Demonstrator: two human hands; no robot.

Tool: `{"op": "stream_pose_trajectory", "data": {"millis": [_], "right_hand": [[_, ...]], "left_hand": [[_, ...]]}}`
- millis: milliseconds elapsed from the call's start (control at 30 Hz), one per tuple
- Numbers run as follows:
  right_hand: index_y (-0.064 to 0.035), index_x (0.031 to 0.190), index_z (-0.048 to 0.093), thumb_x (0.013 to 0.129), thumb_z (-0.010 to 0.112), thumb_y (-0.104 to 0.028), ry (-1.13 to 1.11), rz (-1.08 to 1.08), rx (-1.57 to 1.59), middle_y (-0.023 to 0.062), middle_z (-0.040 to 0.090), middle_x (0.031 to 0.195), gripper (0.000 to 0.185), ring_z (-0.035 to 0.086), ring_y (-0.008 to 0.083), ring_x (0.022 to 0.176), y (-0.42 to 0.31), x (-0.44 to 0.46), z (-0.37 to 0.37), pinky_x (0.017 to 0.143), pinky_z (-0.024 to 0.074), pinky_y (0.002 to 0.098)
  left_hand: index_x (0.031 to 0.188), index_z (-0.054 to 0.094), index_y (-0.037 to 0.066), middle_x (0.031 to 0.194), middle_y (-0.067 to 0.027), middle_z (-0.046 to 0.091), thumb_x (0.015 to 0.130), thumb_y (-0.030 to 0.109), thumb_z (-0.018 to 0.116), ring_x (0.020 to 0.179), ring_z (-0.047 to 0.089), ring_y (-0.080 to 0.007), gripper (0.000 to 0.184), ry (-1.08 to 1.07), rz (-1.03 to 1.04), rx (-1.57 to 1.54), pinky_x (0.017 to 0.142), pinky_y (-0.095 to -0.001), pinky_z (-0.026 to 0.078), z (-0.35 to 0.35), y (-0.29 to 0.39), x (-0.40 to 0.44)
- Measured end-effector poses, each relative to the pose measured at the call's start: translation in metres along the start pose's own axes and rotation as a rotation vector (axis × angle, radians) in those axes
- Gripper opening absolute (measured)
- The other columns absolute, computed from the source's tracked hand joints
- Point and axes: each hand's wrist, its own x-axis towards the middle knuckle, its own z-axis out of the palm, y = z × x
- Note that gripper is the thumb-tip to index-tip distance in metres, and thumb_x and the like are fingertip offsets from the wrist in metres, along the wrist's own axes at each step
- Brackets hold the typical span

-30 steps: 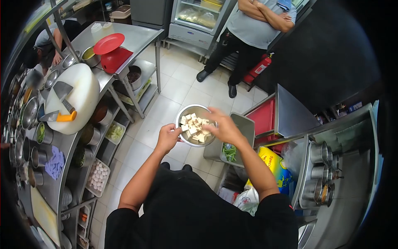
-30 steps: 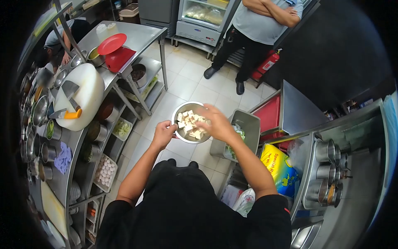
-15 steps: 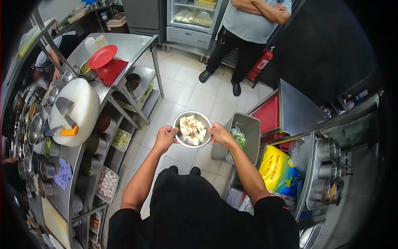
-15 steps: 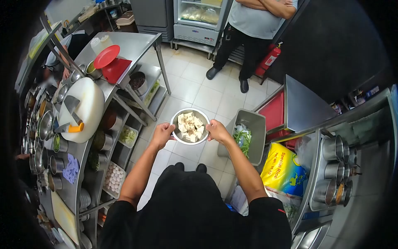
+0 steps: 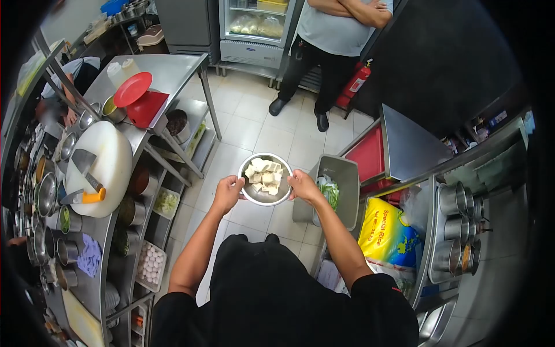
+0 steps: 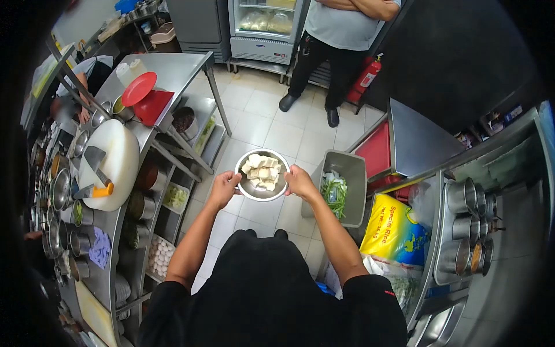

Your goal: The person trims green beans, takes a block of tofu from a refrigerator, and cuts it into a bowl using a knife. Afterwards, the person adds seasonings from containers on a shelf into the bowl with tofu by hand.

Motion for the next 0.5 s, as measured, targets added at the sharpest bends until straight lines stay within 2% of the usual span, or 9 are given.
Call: {"op": "stream_pose_trajectory", "data": {"millis": [67, 133, 200, 267, 333, 400, 433, 467, 500], "right_hand": [[0.0036, 0.097, 0.05, 0.095, 0.051, -0.016, 0.044, -0.128, -0.051, 0.0084, 0.058, 0.071, 0.019, 0.058, 0.0138, 0.047, 0.001, -0.006, 0.0, 0.043, 0.0465, 0.0269], [0.0036, 0.096, 0.051, 0.095, 0.051, -0.016, 0.024, -0.113, -0.056, 0.0083, 0.058, 0.07, 0.02, 0.058, 0.014, 0.047, -0.001, 0.0, -0.002, 0.042, 0.0465, 0.027], [0.0036, 0.095, 0.051, 0.094, 0.052, -0.017, 0.008, -0.083, -0.053, 0.0082, 0.058, 0.069, 0.02, 0.058, 0.0142, 0.047, 0.01, -0.005, 0.002, 0.042, 0.0465, 0.0271], [0.0031, 0.091, 0.052, 0.094, 0.054, -0.017, 0.064, 0.0, -0.056, 0.0082, 0.059, 0.067, 0.021, 0.059, 0.014, 0.046, 0.005, -0.001, 0.007, 0.041, 0.0466, 0.0277], [0.0027, 0.089, 0.054, 0.093, 0.056, -0.018, 0.069, -0.001, -0.063, 0.0081, 0.058, 0.065, 0.021, 0.058, 0.0137, 0.046, -0.006, -0.012, 0.008, 0.04, 0.046, 0.0275], [0.0005, 0.093, 0.057, 0.092, 0.06, -0.02, 0.206, -0.058, -0.267, 0.0075, 0.062, 0.072, 0.021, 0.062, 0.0157, 0.053, -0.029, -0.026, 0.013, 0.045, 0.0501, 0.031], [0.0005, 0.093, 0.057, 0.092, 0.06, -0.02, 0.205, -0.062, -0.27, 0.0075, 0.062, 0.072, 0.021, 0.062, 0.0157, 0.053, -0.031, -0.025, 0.013, 0.045, 0.0501, 0.031], [-0.002, 0.097, 0.059, 0.091, 0.062, -0.022, 0.371, -0.394, -0.53, 0.0065, 0.064, 0.08, 0.021, 0.065, 0.0174, 0.063, -0.032, -0.026, 0.014, 0.052, 0.0527, 0.0338], [-0.002, 0.097, 0.059, 0.091, 0.062, -0.022, 0.373, -0.395, -0.534, 0.0065, 0.064, 0.08, 0.021, 0.065, 0.0174, 0.063, -0.033, -0.027, 0.014, 0.052, 0.0527, 0.0338]], "left_hand": [[0.087, 0.061, -0.006, 0.077, -0.0091, 0.061, 0.095, 0.02, 0.055, 0.064, 0.063, -0.014, 0.028, 0.014, 0.074, 0.034, 0.054, -0.0286, 0.059, 0.0, 0.006, -0.008], [0.085, 0.061, -0.006, 0.077, -0.0091, 0.061, 0.095, 0.02, 0.056, 0.064, 0.063, -0.0141, 0.029, 0.014, 0.12, -0.03, 0.053, -0.0287, 0.058, -0.001, 0.007, -0.009], [0.084, 0.06, -0.006, 0.076, -0.0092, 0.061, 0.095, 0.02, 0.056, 0.063, 0.063, -0.014, 0.028, -0.003, 0.027, 0.079, 0.053, -0.0288, 0.058, -0.006, -0.005, -0.004], [0.082, 0.06, -0.005, 0.073, -0.008, 0.061, 0.095, 0.02, 0.056, 0.062, 0.063, -0.0133, 0.028, 0.023, 0.011, -0.008, 0.052, -0.028, 0.056, -0.006, -0.009, -0.004], [0.085, 0.062, -0.003, 0.076, -0.0054, 0.061, 0.096, 0.022, 0.056, 0.065, 0.061, -0.0108, 0.028, 0.013, 0.02, -0.004, 0.056, -0.0277, 0.058, -0.009, -0.013, -0.007], [0.086, 0.062, -0.003, 0.078, -0.0063, 0.062, 0.096, 0.022, 0.056, 0.065, 0.061, -0.0109, 0.028, 0.034, 0.059, 0.019, 0.056, -0.0277, 0.058, -0.006, -0.009, -0.014], [0.087, 0.062, -0.002, 0.079, -0.0072, 0.064, 0.096, 0.023, 0.056, 0.066, 0.062, -0.0111, 0.027, 0.055, 0.102, 0.044, 0.057, -0.0276, 0.058, -0.004, -0.006, -0.015], [0.087, 0.062, -0.002, 0.079, -0.0072, 0.064, 0.096, 0.023, 0.056, 0.066, 0.062, -0.0111, 0.027, 0.056, 0.105, 0.041, 0.057, -0.0276, 0.058, -0.004, -0.003, -0.017], [0.087, 0.062, -0.002, 0.079, -0.0076, 0.064, 0.096, 0.024, 0.057, 0.066, 0.062, -0.0114, 0.028, 0.08, 0.117, 0.026, 0.057, -0.0278, 0.057, -0.002, -0.002, -0.018]]}}
